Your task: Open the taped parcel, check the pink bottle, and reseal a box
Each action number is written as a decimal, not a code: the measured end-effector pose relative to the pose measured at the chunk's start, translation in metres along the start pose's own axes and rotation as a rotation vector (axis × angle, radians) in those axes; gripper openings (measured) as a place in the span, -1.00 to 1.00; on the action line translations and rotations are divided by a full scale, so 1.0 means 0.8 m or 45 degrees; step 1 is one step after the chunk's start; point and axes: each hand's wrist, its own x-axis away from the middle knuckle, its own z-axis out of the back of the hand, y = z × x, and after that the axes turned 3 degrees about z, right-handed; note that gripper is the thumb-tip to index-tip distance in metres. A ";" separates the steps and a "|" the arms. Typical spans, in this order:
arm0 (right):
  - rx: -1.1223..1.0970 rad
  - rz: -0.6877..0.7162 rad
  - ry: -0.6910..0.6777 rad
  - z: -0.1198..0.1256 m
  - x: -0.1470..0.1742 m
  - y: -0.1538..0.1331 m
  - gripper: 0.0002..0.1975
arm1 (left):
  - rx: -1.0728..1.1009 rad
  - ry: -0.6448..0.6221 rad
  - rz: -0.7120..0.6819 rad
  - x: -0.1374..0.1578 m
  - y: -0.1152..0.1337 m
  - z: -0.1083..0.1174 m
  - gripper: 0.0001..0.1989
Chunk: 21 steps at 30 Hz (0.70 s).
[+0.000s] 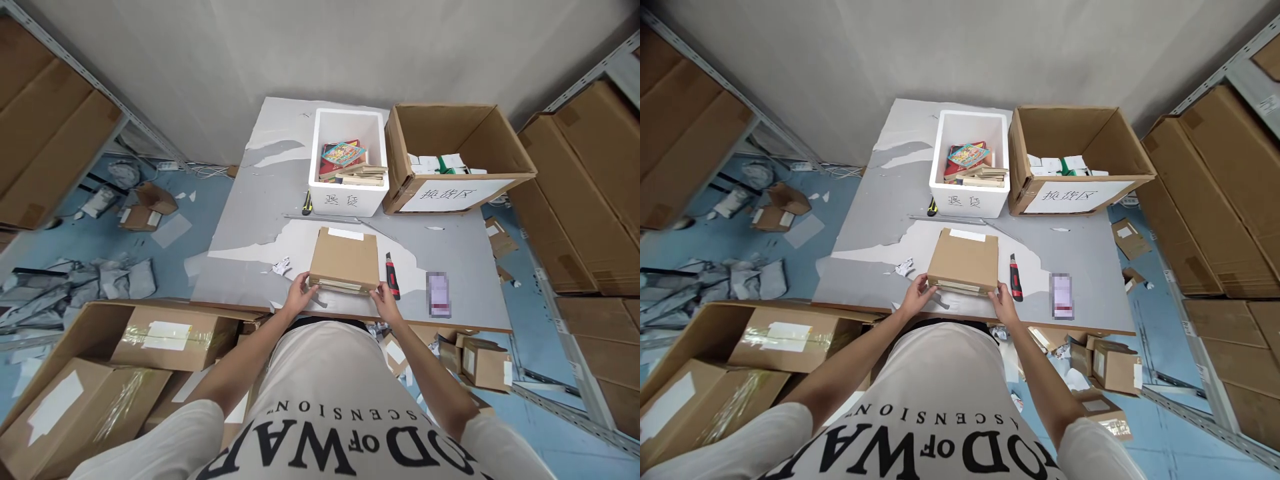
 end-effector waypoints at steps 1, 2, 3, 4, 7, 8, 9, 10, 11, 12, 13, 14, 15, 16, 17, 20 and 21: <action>0.018 0.025 0.004 0.005 0.003 -0.017 -0.58 | -0.004 -0.016 -0.039 0.004 0.011 0.005 -0.51; 0.057 0.039 0.023 0.010 0.006 -0.034 -0.58 | -0.027 -0.010 -0.085 0.009 0.022 0.010 -0.50; 0.117 0.041 0.059 0.015 0.009 -0.051 -0.57 | -0.066 0.021 -0.128 0.013 0.035 0.013 -0.49; 0.192 0.029 0.108 0.019 0.011 -0.067 -0.56 | -0.114 0.059 -0.156 0.018 0.047 0.014 -0.50; 0.400 -0.049 0.202 0.024 0.014 -0.099 -0.54 | -0.225 0.153 -0.152 0.026 0.078 0.009 -0.44; 0.445 -0.082 0.199 0.023 0.013 -0.105 -0.54 | -0.252 0.177 -0.128 0.026 0.083 0.005 -0.42; 0.477 -0.112 0.181 0.022 0.010 -0.107 -0.54 | -0.275 0.203 -0.096 0.025 0.087 0.001 -0.39; 0.501 -0.134 0.160 0.020 0.006 -0.108 -0.54 | -0.294 0.233 -0.058 0.023 0.088 -0.003 -0.38; 0.522 -0.148 0.139 0.018 0.002 -0.108 -0.54 | -0.305 0.262 -0.017 0.019 0.088 -0.007 -0.38; 0.545 -0.154 0.123 0.017 -0.005 -0.107 -0.54 | -0.309 0.288 0.019 0.015 0.087 -0.009 -0.39; 0.574 -0.156 0.111 0.015 -0.012 -0.106 -0.55 | -0.307 0.308 0.048 0.009 0.086 -0.012 -0.39; 0.611 -0.159 0.099 0.015 -0.021 -0.106 -0.55 | -0.301 0.322 0.070 0.003 0.086 -0.014 -0.40; 0.658 -0.165 0.087 0.015 -0.030 -0.107 -0.55 | -0.291 0.330 0.085 -0.003 0.086 -0.015 -0.41; 0.705 -0.176 0.072 0.015 -0.041 -0.108 -0.55 | -0.279 0.340 0.098 -0.010 0.086 -0.017 -0.41; 0.746 -0.191 0.057 0.017 -0.051 -0.110 -0.55 | -0.268 0.352 0.109 -0.016 0.088 -0.020 -0.42; 0.776 -0.237 0.025 0.023 -0.076 -0.112 -0.55 | -0.235 0.401 0.141 -0.029 0.092 -0.028 -0.44; 0.759 -0.249 0.020 0.025 -0.080 -0.110 -0.55 | -0.225 0.416 0.149 -0.031 0.093 -0.030 -0.43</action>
